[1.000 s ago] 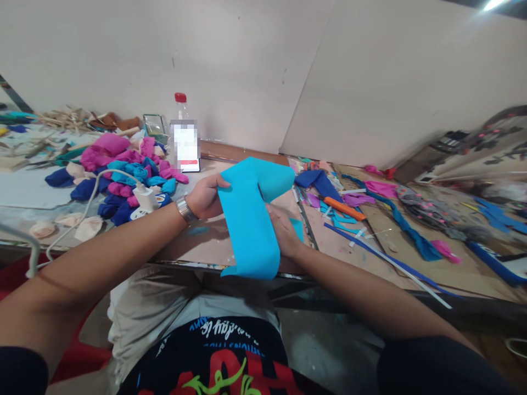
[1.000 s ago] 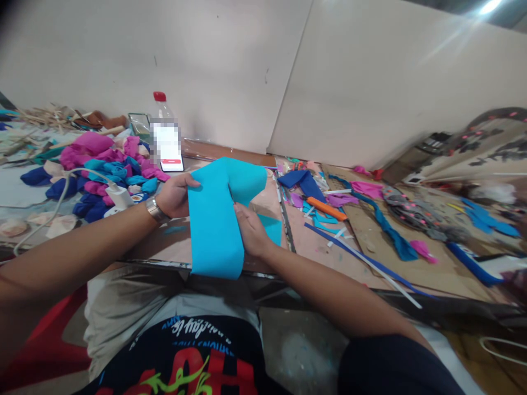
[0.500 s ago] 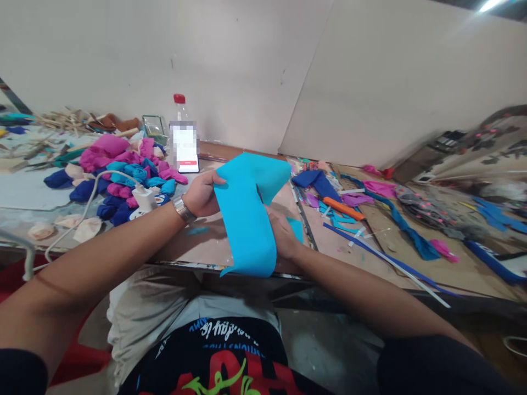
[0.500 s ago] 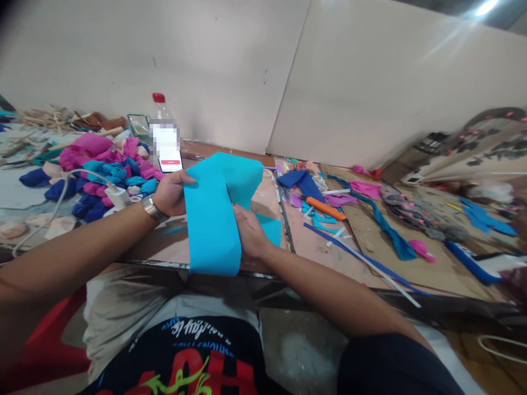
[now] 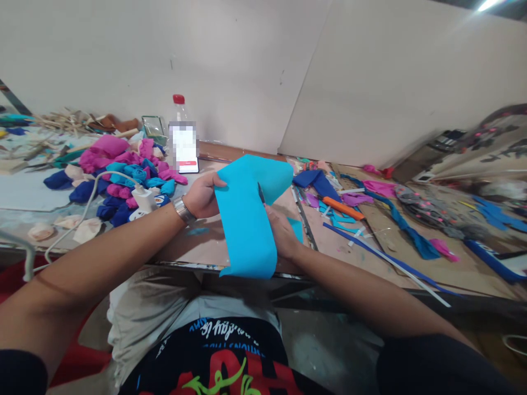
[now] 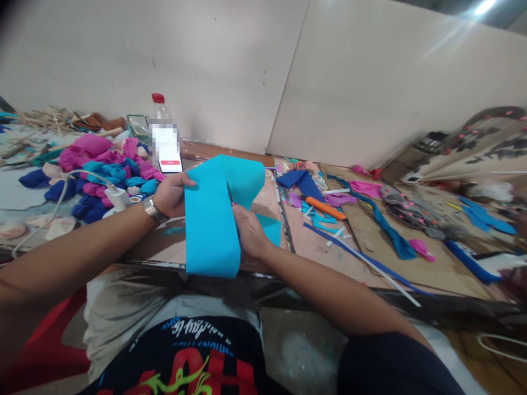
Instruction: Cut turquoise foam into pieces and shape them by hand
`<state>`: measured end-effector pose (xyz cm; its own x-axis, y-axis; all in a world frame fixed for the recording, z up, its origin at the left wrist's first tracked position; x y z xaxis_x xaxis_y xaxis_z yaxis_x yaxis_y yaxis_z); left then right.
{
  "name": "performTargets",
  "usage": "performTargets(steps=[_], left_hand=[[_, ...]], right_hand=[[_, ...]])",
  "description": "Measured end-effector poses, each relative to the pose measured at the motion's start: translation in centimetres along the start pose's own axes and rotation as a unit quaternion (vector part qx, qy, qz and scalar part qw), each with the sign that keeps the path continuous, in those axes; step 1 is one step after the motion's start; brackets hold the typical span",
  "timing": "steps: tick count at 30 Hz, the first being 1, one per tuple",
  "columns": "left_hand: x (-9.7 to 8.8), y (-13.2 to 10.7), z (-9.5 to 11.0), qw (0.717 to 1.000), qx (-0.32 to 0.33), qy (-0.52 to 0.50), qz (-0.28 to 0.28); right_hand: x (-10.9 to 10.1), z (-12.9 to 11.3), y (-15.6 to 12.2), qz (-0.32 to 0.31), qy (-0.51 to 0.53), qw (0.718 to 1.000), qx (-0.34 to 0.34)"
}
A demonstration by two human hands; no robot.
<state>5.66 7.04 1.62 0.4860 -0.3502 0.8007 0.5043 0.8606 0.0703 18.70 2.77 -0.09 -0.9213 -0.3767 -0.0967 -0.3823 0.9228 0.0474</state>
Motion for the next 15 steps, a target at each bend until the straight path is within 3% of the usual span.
performTargets(steps=[8, 15], left_hand=[[-0.32, 0.04, -0.31, 1.000, 0.008, -0.011, 0.017], [-0.10, -0.01, -0.33, 1.000, 0.000, -0.007, 0.008]], right_hand=[[-0.16, -1.12, 0.14, -0.011, -0.042, 0.998, -0.045], [0.02, -0.57, 0.22, -0.010, -0.005, 1.000, -0.019]])
Point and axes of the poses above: each hand's wrist, its own y-axis towards the middle knuckle, its own x-axis out of the palm, z = x × y, the point moved 9 cm from there along y, towards the middle knuckle, and after that the axes turned 13 degrees about -y, right-handed, at the moved point
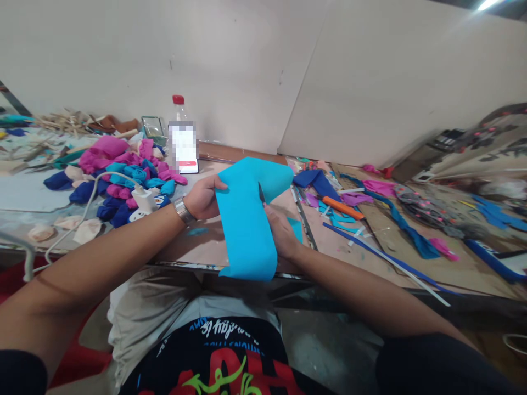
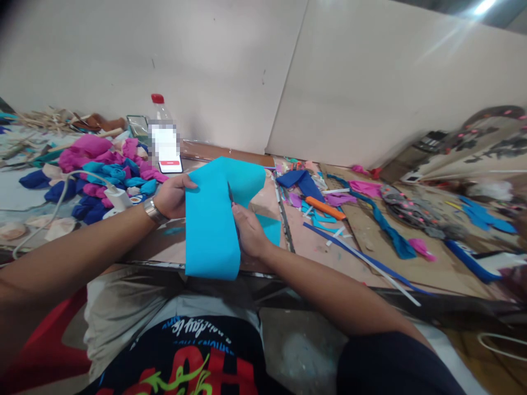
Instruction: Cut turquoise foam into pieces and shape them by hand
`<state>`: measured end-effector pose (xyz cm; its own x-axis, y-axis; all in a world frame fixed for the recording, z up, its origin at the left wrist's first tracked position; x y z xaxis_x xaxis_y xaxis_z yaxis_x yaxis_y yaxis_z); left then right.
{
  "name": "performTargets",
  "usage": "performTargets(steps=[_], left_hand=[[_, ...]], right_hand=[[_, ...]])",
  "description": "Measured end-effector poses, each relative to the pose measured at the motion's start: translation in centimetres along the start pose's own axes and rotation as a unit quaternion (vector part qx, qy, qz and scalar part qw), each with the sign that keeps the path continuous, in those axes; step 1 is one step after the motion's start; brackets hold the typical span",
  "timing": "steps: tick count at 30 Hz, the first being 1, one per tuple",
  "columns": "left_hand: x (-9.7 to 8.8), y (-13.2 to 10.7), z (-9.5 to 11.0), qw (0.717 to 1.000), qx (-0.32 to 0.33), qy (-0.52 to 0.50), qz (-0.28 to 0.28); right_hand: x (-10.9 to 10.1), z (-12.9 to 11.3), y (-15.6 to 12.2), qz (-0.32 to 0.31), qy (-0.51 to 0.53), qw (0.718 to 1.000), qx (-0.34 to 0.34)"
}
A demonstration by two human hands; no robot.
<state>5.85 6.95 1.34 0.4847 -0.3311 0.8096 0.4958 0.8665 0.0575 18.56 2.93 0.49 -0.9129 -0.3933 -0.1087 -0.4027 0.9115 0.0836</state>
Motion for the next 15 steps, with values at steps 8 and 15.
performTargets(steps=[8, 15], left_hand=[[0.0, 0.0, -0.2, 1.000, -0.006, -0.006, -0.011], [-0.3, 0.0, 1.5, 0.999, 0.028, -0.001, 0.029]], right_hand=[[-0.4, 0.3, 0.2, 0.001, -0.037, 0.999, 0.004], [-0.5, -0.4, -0.1, 0.018, -0.058, 0.998, -0.022]])
Point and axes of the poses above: each hand's wrist, its own y-axis towards the middle knuckle, its own x-axis out of the palm, z = x × y, the point moved 9 cm from there along y, towards the middle knuckle, and after that the axes turned 13 degrees about -y, right-handed, at the moved point
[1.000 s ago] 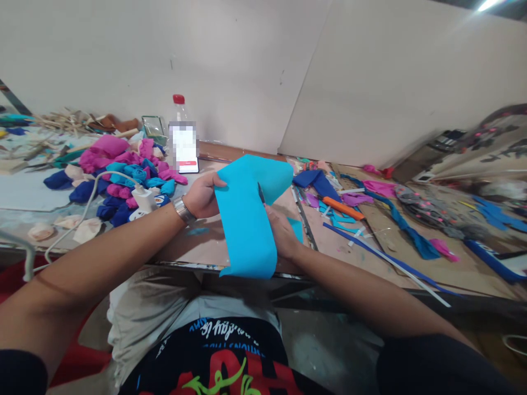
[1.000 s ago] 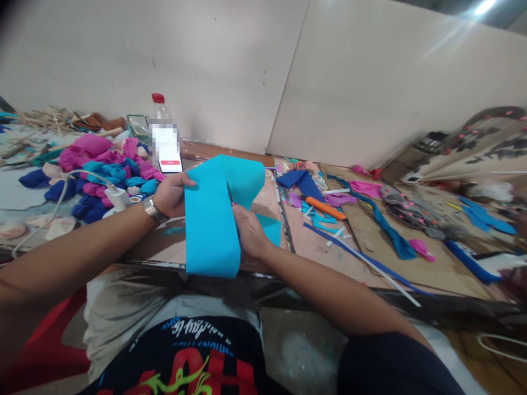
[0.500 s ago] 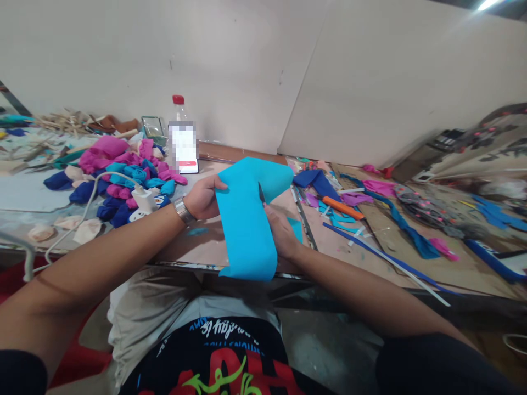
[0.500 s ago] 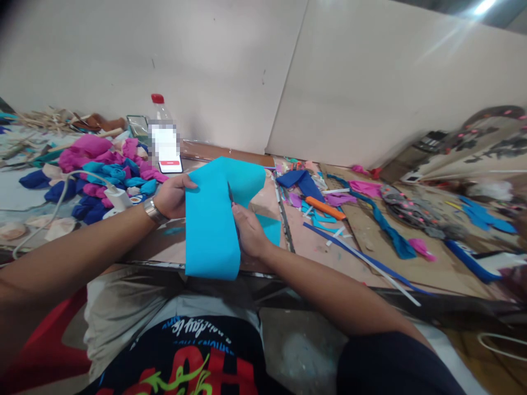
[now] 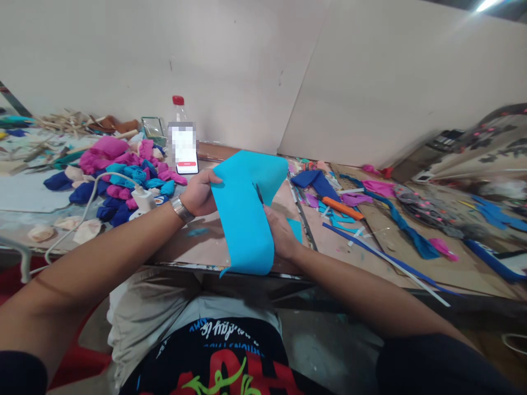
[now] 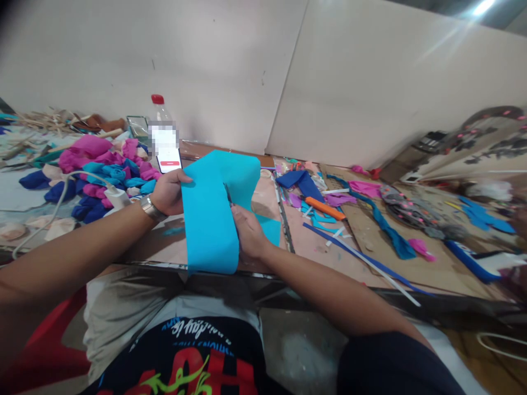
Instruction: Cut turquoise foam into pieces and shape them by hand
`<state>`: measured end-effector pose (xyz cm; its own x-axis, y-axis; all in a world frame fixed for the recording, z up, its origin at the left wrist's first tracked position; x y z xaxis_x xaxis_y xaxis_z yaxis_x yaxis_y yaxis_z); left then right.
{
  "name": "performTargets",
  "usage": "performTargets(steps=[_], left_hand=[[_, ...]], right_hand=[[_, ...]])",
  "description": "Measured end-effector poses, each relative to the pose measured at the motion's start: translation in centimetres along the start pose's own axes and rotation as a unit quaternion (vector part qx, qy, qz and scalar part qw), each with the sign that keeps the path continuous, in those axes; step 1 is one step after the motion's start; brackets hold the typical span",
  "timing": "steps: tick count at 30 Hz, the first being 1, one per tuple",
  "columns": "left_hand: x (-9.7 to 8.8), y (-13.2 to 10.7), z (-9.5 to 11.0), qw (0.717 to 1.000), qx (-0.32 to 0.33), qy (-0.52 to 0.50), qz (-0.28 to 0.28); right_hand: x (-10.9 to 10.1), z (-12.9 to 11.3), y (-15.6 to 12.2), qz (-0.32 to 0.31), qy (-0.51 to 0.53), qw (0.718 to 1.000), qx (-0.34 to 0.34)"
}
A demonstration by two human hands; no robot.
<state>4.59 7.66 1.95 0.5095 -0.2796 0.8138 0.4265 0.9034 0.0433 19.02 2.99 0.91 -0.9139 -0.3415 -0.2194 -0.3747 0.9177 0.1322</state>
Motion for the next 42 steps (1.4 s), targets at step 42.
performTargets(steps=[42], left_hand=[[0.43, -0.35, -0.22, 0.999, -0.026, 0.011, -0.031]], right_hand=[[0.12, 0.95, 0.63, -0.021, 0.016, 1.000, -0.006]])
Point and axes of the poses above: each hand's wrist, its own y-axis towards the middle knuckle, its own x-axis out of the palm, z = x × y, the point moved 9 cm from there along y, towards the middle knuckle, and after that the axes turned 13 degrees about -y, right-handed, at the moved point
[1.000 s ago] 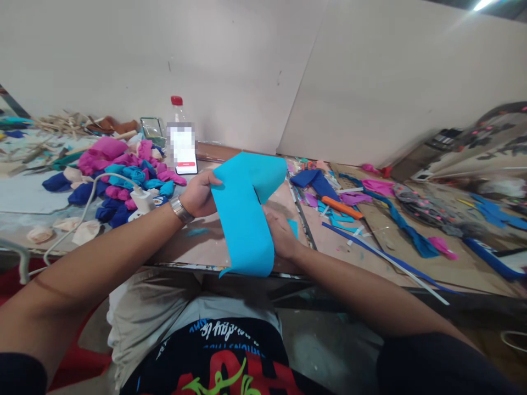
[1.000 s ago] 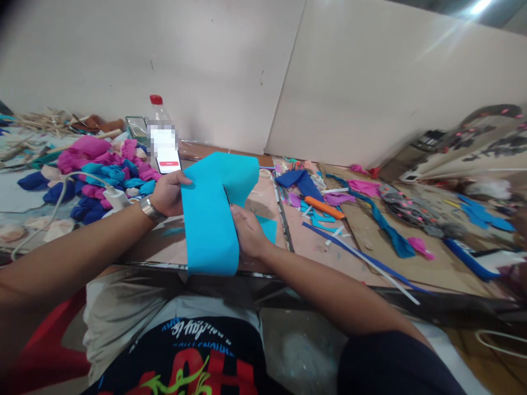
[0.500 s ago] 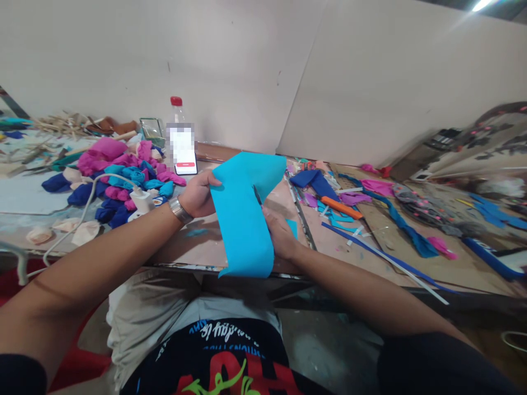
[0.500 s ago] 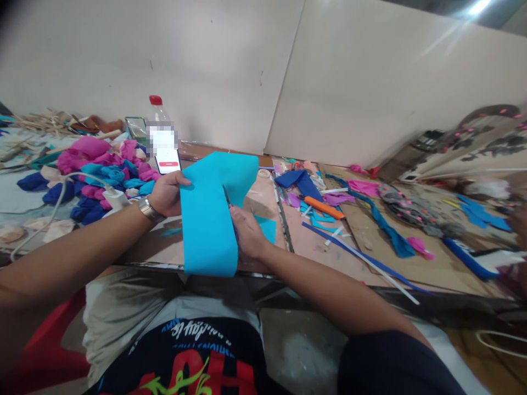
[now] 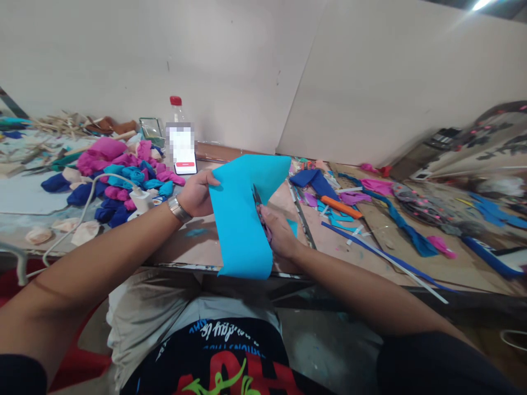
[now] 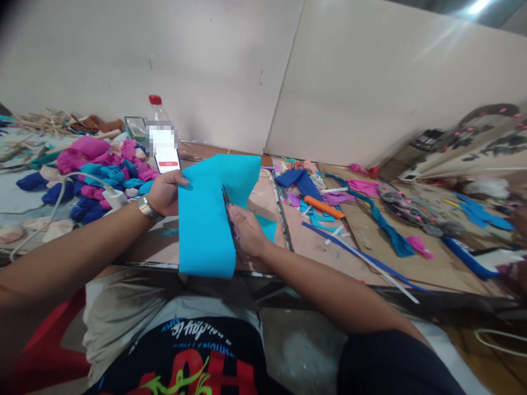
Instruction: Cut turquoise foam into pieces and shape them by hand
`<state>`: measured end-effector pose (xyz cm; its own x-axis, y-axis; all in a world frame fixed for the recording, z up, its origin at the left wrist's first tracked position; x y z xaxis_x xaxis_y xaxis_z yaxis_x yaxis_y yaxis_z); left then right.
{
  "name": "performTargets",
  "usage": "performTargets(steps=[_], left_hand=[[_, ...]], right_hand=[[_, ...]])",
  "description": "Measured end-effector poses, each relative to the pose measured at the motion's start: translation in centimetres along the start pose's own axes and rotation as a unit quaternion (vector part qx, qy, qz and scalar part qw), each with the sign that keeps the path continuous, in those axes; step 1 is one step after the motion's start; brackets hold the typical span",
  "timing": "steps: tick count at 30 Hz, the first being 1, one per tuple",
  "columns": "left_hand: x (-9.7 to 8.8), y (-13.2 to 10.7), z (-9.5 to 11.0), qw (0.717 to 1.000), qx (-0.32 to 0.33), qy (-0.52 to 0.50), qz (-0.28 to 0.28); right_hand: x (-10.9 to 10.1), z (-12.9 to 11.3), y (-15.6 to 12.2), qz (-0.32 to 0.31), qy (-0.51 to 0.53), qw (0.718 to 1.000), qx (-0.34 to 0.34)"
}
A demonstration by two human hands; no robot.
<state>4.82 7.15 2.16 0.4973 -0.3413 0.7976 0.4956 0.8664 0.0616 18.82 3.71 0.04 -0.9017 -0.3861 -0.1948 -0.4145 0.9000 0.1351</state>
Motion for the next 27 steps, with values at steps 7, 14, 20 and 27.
performTargets(steps=[7, 14, 20, 27], left_hand=[[0.0, -0.1, -1.2, 0.999, -0.040, 0.004, -0.014], [0.0, 0.1, -1.4, 0.999, -0.041, -0.002, -0.029], [0.1, 0.2, -1.2, 0.999, -0.025, -0.009, -0.037], [-0.3, 0.2, -1.3, 0.999, -0.030, -0.003, -0.027]], right_hand=[[0.3, -0.6, -0.2, -0.009, 0.007, 1.000, 0.002], [0.1, -0.8, -0.4, -0.013, -0.011, 1.000, 0.001], [-0.1, -0.4, 0.0, -0.015, -0.026, 1.000, -0.005], [-0.2, -0.2, 0.1, -0.011, -0.015, 1.000, -0.011]])
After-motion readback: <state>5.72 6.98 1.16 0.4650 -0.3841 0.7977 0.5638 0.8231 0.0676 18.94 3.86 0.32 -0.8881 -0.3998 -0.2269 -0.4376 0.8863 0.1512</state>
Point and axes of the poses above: each hand's wrist, its own y-axis towards the middle knuckle, its own x-axis out of the palm, z = x × y, the point moved 9 cm from there along y, towards the middle knuckle, and after that the axes turned 13 degrees about -y, right-handed, at the moved point
